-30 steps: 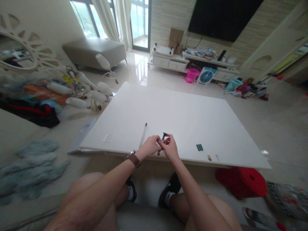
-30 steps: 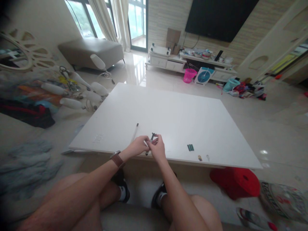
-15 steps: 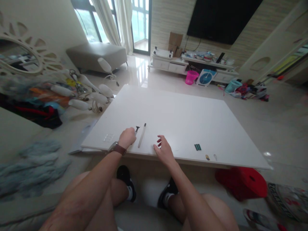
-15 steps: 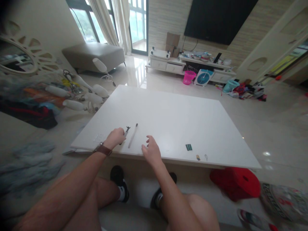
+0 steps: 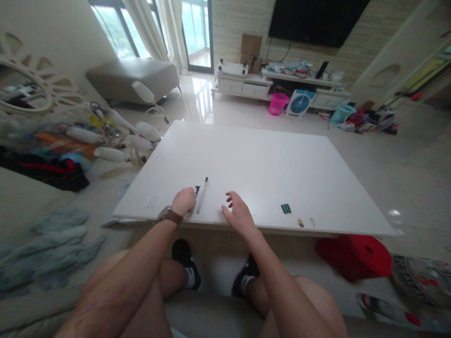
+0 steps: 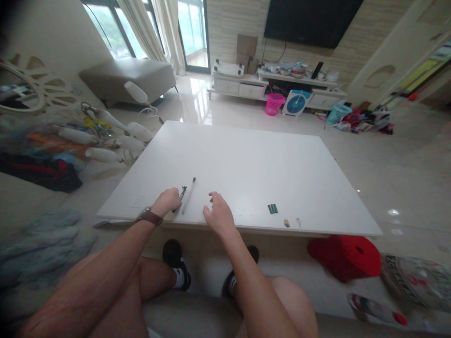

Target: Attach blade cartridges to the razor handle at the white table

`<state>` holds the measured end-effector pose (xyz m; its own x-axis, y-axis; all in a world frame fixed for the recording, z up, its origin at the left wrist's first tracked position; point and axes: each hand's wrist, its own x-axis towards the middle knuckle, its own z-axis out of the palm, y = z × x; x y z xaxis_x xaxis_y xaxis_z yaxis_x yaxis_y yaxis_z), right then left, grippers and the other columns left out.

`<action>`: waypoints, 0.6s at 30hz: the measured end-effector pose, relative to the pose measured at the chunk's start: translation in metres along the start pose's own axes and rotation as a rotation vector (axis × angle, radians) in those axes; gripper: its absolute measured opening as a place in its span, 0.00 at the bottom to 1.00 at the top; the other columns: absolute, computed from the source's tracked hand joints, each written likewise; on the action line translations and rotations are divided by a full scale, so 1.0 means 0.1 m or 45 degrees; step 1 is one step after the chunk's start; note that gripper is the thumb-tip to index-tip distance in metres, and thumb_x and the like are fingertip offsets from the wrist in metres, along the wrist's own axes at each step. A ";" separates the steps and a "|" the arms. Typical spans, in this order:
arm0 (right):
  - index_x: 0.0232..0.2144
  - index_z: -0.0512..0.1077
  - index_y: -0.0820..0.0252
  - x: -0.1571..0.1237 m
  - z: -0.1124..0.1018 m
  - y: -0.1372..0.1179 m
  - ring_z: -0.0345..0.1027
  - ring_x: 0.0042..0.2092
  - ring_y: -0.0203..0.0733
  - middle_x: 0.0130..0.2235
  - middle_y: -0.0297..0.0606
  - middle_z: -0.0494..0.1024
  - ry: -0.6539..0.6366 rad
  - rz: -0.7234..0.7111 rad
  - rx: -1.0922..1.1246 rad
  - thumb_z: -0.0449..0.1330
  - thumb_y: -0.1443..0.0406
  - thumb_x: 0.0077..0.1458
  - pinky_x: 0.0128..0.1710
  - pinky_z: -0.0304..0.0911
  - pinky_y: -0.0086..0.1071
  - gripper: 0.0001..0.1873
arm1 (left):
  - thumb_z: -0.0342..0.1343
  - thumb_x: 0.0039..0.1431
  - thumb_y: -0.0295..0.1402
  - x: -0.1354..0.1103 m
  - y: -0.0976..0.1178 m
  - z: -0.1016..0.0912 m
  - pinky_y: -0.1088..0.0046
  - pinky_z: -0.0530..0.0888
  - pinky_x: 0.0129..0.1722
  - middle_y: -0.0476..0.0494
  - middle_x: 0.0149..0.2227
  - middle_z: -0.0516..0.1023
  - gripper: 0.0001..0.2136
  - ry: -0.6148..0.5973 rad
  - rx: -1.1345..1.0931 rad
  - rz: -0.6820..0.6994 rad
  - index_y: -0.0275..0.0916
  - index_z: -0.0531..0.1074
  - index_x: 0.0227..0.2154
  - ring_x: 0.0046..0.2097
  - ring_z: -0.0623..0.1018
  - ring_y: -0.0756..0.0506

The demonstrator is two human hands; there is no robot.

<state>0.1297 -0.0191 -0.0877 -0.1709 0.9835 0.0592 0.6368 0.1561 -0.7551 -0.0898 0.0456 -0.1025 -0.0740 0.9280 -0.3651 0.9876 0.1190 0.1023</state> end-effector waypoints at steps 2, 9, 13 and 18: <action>0.50 0.64 0.58 -0.02 -0.01 -0.03 0.67 0.40 0.40 0.44 0.40 0.73 -0.016 -0.009 -0.030 0.56 0.66 0.57 0.43 0.64 0.36 0.18 | 0.51 0.53 0.22 -0.06 0.03 -0.03 0.60 0.75 0.43 0.23 0.43 0.77 0.14 0.042 0.005 0.007 0.29 0.74 0.43 0.46 0.79 0.31; 0.39 0.70 0.58 -0.07 -0.04 -0.12 0.68 0.38 0.41 0.40 0.40 0.76 -0.200 -0.099 -0.160 0.56 0.68 0.57 0.41 0.63 0.35 0.07 | 0.50 0.57 0.26 -0.42 0.54 -0.10 0.66 0.72 0.53 0.39 0.49 0.76 0.17 0.260 -0.809 0.621 0.36 0.70 0.49 0.51 0.75 0.43; 0.33 0.72 0.61 -0.05 0.00 -0.15 0.70 0.35 0.40 0.35 0.41 0.78 -0.262 -0.007 0.069 0.56 0.72 0.50 0.35 0.63 0.32 0.07 | 0.48 0.63 0.39 -0.56 0.82 -0.06 0.69 0.75 0.39 0.41 0.36 0.79 0.16 -0.183 -1.349 0.753 0.35 0.77 0.41 0.42 0.77 0.42; 0.22 0.68 0.60 0.00 -0.05 -0.19 0.63 0.22 0.35 0.20 0.31 0.70 -0.362 0.158 0.770 0.61 0.69 0.41 0.20 0.55 0.26 0.03 | 0.55 0.54 0.40 -0.58 0.88 -0.06 0.74 0.70 0.26 0.41 0.26 0.76 0.16 -0.491 -1.740 0.692 0.32 0.79 0.35 0.31 0.75 0.45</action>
<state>0.1213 -0.0217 -0.0701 -0.3672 0.9158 -0.1625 0.1461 -0.1158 -0.9825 0.0005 0.0047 -0.0671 0.4986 0.8453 -0.1919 -0.0160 0.2303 0.9730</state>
